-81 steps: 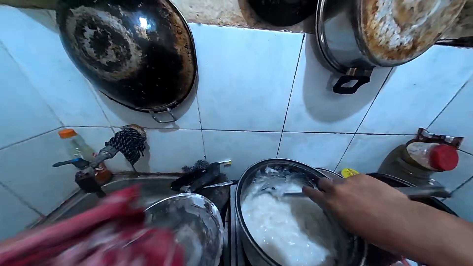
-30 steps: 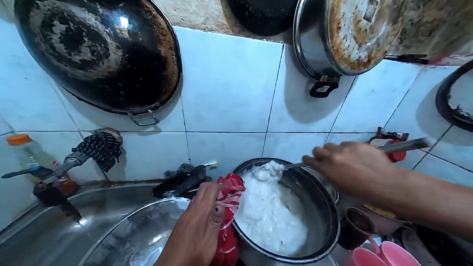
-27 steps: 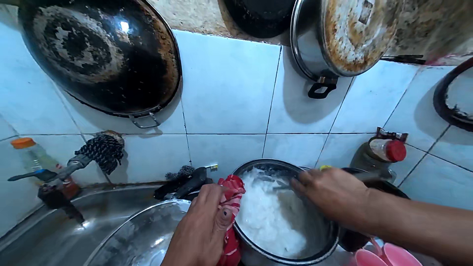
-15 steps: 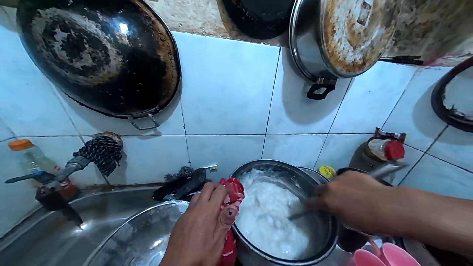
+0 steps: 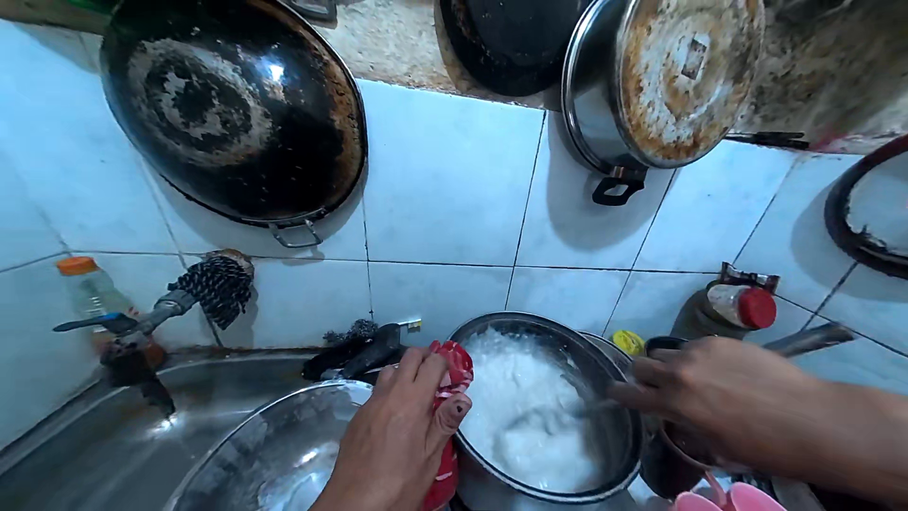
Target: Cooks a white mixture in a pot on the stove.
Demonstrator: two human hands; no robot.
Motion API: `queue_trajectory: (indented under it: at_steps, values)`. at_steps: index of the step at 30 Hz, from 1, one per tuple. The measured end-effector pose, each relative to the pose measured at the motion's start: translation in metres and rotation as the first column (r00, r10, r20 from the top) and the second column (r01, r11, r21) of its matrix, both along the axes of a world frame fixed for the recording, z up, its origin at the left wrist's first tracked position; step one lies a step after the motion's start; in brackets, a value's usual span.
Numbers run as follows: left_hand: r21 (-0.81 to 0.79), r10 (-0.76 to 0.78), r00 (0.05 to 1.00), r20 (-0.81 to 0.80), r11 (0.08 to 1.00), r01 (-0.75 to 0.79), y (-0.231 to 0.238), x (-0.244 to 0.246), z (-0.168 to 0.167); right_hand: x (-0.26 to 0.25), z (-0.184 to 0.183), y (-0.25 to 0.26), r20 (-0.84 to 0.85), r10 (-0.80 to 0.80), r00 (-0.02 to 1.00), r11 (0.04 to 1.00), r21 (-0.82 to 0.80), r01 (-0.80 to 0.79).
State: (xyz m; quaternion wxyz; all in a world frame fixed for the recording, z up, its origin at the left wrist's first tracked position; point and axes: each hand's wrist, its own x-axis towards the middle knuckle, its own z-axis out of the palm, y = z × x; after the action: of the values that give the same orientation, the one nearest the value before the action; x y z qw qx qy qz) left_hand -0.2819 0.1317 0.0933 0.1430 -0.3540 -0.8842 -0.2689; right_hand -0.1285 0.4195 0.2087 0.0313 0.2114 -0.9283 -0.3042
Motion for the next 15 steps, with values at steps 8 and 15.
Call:
queue_trajectory:
  at_steps: [8,15]
  values:
    - [0.059,-0.021,1.000,-0.003,0.998,0.021,0.000,-0.002,-0.003,-0.021,0.006,-0.008,0.310,-0.319,0.896,0.947,0.070,0.313]
    - [0.037,-0.022,1.000,-0.006,0.999,0.022,-0.002,-0.005,-0.002,-0.086,-0.010,-0.051,0.185,-0.399,0.898,0.913,-0.015,0.409]
